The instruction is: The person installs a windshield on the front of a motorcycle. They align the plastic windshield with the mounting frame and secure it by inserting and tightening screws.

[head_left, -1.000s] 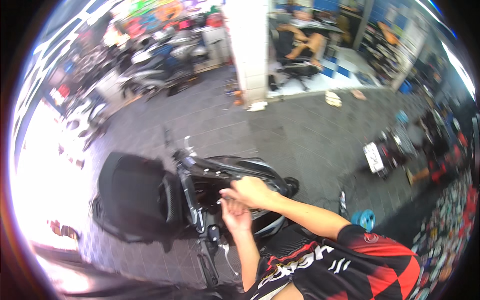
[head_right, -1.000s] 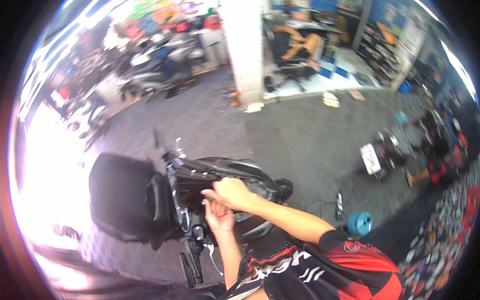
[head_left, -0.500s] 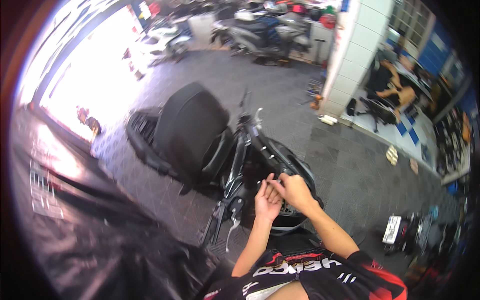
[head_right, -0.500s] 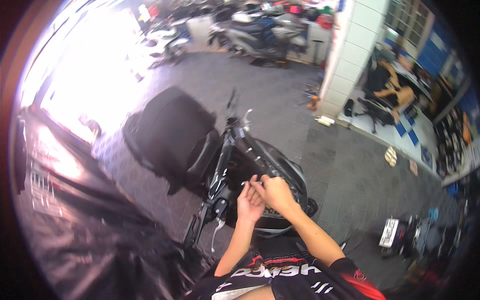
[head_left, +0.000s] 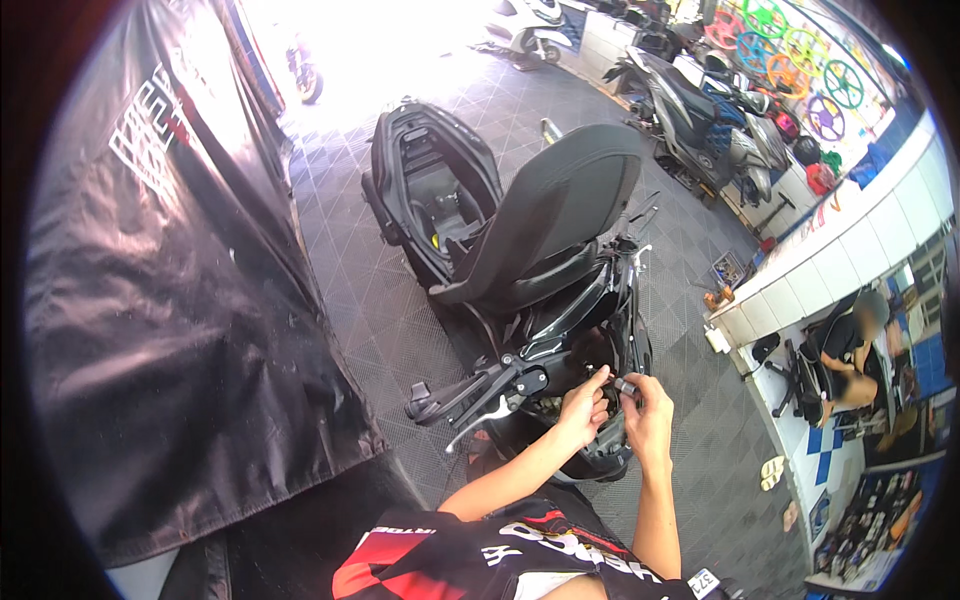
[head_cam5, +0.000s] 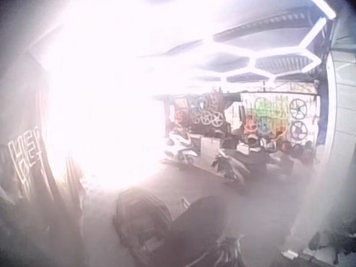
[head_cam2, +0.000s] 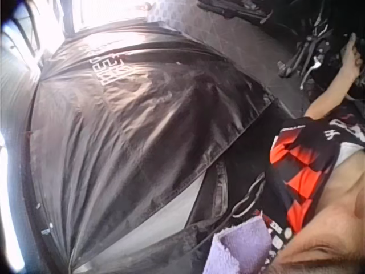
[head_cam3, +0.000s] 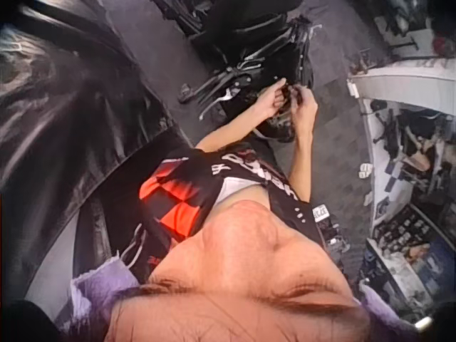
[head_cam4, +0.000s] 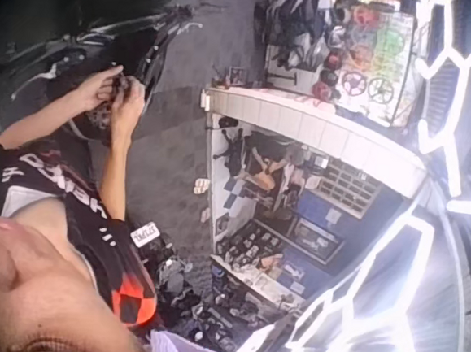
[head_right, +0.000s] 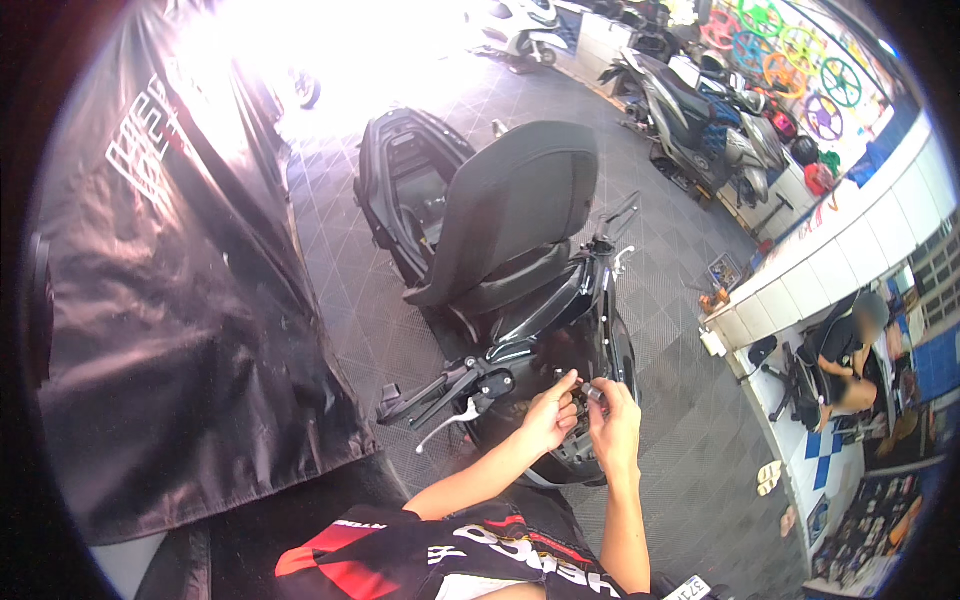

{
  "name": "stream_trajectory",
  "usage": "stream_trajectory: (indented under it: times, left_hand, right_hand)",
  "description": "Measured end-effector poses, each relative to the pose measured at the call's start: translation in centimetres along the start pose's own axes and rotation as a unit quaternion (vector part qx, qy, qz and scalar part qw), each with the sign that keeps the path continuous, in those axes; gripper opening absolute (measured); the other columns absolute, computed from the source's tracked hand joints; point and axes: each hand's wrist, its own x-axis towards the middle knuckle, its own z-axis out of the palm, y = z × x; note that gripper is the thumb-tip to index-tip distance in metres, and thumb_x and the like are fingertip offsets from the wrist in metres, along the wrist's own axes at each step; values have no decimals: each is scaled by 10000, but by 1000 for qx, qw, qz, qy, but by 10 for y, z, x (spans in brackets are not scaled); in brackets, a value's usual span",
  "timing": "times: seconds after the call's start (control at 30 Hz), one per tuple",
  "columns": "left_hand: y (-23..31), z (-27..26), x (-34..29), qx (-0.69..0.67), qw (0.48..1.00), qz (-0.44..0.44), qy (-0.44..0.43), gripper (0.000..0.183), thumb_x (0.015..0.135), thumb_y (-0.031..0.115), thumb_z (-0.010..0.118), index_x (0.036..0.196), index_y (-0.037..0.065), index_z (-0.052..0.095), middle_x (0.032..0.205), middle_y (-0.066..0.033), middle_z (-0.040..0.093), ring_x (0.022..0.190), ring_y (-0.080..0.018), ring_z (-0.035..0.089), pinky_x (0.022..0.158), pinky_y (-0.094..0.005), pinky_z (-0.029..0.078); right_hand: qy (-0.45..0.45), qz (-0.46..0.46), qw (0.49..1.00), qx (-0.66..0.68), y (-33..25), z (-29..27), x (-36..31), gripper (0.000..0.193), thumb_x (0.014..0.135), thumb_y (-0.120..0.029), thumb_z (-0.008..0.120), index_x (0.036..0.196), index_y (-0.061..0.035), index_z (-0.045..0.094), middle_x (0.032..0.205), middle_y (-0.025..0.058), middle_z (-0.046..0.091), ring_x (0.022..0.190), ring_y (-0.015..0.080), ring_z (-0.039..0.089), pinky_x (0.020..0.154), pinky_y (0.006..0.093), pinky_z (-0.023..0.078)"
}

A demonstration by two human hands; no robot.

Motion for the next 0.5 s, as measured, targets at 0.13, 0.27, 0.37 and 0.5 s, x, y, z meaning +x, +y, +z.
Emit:
stream_trajectory:
  times: [0.13,0.27,0.37,0.5]
  left_hand:
    - [-3,-4,10,-43,999,23,1,265,952,292,664,1004,42,596,537,93,298,437,-35,275,416,-207,245]
    - [-3,-4,5,-120,985,24,-121,270,968,305,637,1030,45,601,532,90,269,437,-37,264,422,-211,247]
    - [1,1,-2,-65,997,11,-50,251,982,289,616,1033,44,605,534,90,253,442,-39,257,430,-209,248]
    - [-2,-3,3,-79,995,21,-53,273,997,296,591,1084,37,602,543,91,250,459,-35,253,438,-215,248]
  right_hand:
    - [-23,70,996,46,-6,4,1,258,808,-73,743,1020,29,638,903,123,676,697,146,604,596,311,472]
    - [-52,264,962,52,13,7,-3,208,841,-112,750,933,61,680,644,56,608,575,68,519,511,262,412]
    - [-25,102,994,17,9,7,-6,219,835,-88,751,988,53,681,658,57,608,587,69,529,524,262,423]
    - [-29,145,986,78,14,6,-8,268,843,-83,740,1060,55,664,678,41,637,593,66,561,532,249,449]
